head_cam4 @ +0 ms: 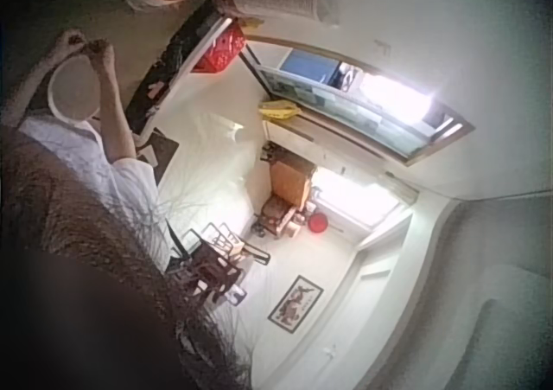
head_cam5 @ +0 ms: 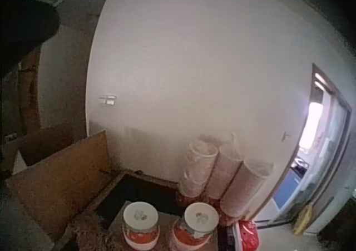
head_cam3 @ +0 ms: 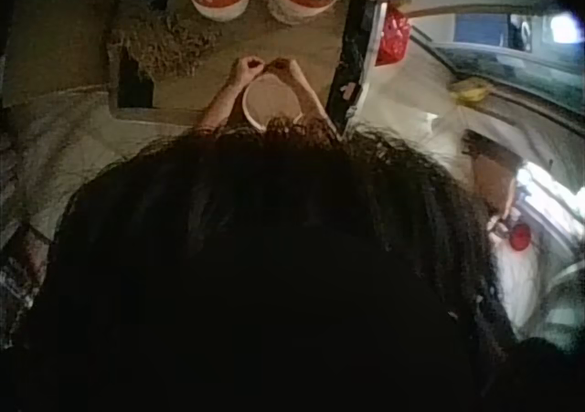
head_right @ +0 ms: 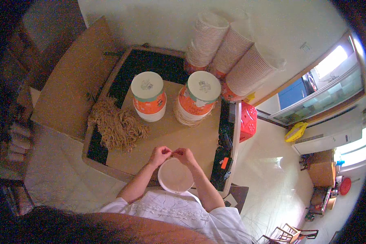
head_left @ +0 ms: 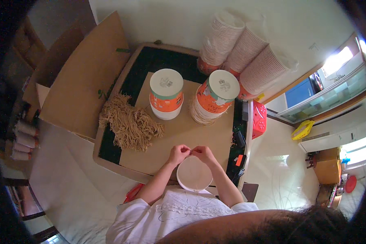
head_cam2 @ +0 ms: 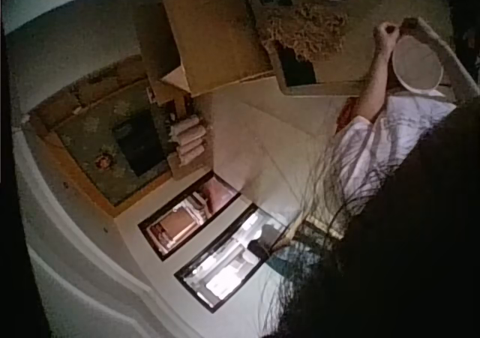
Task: Packing plastic containers with shredded paper at a workspace.
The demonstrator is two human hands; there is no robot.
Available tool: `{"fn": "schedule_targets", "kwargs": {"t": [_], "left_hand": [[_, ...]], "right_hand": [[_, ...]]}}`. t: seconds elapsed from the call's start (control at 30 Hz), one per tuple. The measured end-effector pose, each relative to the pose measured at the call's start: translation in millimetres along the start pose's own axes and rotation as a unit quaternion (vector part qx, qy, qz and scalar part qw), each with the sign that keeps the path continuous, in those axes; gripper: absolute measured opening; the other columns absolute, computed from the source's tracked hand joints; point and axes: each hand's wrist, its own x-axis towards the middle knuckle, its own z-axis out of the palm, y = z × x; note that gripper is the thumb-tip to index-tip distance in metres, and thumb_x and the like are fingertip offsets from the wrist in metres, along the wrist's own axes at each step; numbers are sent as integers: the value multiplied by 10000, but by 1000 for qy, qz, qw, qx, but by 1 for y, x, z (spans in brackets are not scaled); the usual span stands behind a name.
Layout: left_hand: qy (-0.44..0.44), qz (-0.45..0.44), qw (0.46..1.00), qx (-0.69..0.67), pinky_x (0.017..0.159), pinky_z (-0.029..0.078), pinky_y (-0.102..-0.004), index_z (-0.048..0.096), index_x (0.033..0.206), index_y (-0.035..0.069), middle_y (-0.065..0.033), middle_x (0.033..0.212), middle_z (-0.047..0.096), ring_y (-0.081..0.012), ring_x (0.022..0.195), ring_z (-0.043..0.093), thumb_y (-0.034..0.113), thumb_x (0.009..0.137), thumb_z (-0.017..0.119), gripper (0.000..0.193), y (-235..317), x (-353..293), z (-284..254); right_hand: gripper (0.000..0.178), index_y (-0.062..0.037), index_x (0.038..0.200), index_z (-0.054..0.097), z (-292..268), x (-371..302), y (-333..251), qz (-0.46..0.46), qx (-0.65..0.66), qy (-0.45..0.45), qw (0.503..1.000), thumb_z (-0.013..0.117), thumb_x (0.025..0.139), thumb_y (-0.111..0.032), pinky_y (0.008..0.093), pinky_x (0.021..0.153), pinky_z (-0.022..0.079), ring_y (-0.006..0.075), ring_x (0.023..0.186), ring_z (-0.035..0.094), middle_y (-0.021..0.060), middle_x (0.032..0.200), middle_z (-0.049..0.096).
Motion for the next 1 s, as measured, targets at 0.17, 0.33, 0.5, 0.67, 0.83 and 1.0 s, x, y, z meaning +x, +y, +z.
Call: {"fn": "schedule_targets", "kwargs": {"t": [0.17,0.33,0.5,0.67,0.83,1.0], "left_hand": [[-5,-28,999,-40,577,465,-243,605,739,25,-51,677,615,-106,636,583,83,695,598,74,-16,2,2],[-5,-51,991,-125,501,423,-222,591,725,52,-6,637,578,-64,556,516,69,703,592,28,0,-1,-2],[-5,-34,994,-100,506,424,-227,590,726,52,-5,644,579,-67,560,516,76,703,596,34,-2,0,-2],[-8,-28,996,-82,510,426,-230,587,732,53,-2,652,580,-71,566,518,78,703,595,39,-13,3,1],[-12,-39,993,-110,509,424,-226,584,737,51,-5,656,581,-70,567,517,71,705,589,38,-12,2,1],[-9,-57,993,-105,499,423,-223,585,740,45,-11,651,585,-70,560,521,61,707,580,37,-10,1,0]], "right_hand": [[136,-15,780,580,-2,-4,-11,-6,42,-7,999,639,706,-113,199,497,392,51,575,480,1,635,564],[129,-15,752,577,-6,-5,-13,-8,36,-8,999,642,702,-114,201,497,394,52,582,484,2,637,564],[101,-12,741,580,-1,-1,-8,-18,38,7,999,625,699,-92,205,496,393,53,588,490,6,644,571],[95,-36,753,606,2,1,-3,-9,28,4,1000,614,701,-116,241,563,431,79,612,528,25,663,603],[94,-43,757,599,2,2,1,-30,5,9,999,612,707,-122,238,539,415,79,593,514,19,646,593],[84,-28,738,546,6,3,2,-26,53,18,998,609,716,-78,189,465,359,40,536,460,-4,596,538]]}}
